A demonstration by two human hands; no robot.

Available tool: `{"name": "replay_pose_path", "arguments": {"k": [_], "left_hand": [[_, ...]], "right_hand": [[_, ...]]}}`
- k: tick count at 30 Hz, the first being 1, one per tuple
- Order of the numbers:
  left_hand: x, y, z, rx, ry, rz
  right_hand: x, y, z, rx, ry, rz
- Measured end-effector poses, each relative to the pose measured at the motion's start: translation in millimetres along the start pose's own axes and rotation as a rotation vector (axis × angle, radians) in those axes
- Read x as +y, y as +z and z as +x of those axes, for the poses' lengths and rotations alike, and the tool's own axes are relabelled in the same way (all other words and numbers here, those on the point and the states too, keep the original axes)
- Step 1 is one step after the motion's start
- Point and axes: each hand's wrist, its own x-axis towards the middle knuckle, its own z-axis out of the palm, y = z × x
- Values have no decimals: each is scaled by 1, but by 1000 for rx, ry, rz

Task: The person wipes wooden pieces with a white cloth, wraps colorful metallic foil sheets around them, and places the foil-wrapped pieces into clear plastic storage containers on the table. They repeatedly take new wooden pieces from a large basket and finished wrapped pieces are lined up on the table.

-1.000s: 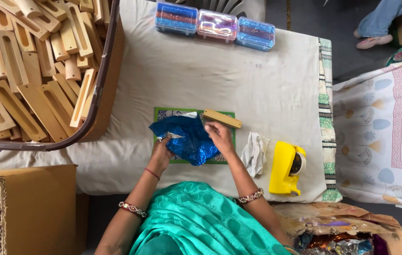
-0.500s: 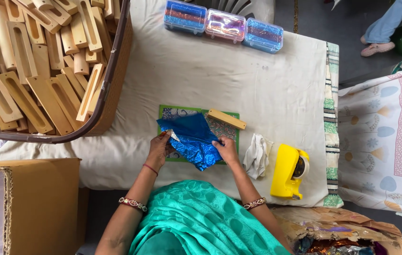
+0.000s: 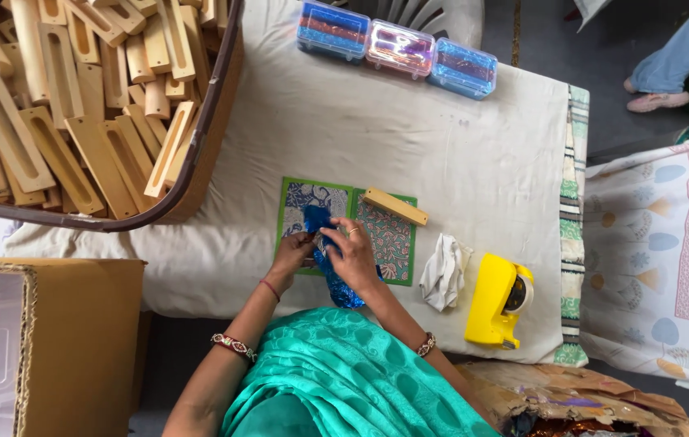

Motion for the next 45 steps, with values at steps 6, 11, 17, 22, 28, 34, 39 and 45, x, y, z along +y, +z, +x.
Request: {"name": "replay_pose_path", "arguments": {"k": [6,11,17,22,28,34,39,45], "left_hand": [[8,8,-8,-23,-15,41],[10,13,-14,-83,55,132],[9,14,-8,-99,118,246],[-6,6,0,7,352,753],[-11,-10,-4,8,70,238],[-5,-13,-2,42,-38,7],[-1,2,8,137,-1,-94],[13,15,26,251,-105,-159]], "right_hand": [[28,16,9,-31,46,56],[49,30,3,-17,82,134],[68,22,-5,65,226,251],[113,7,-17,240,212,230],[267,-105,-96,637,432,359],[281,-291,-254,1150,1293,-448],[239,-227,-226,823,876,-228],[19,-70,-75,-17,249,323]]}}
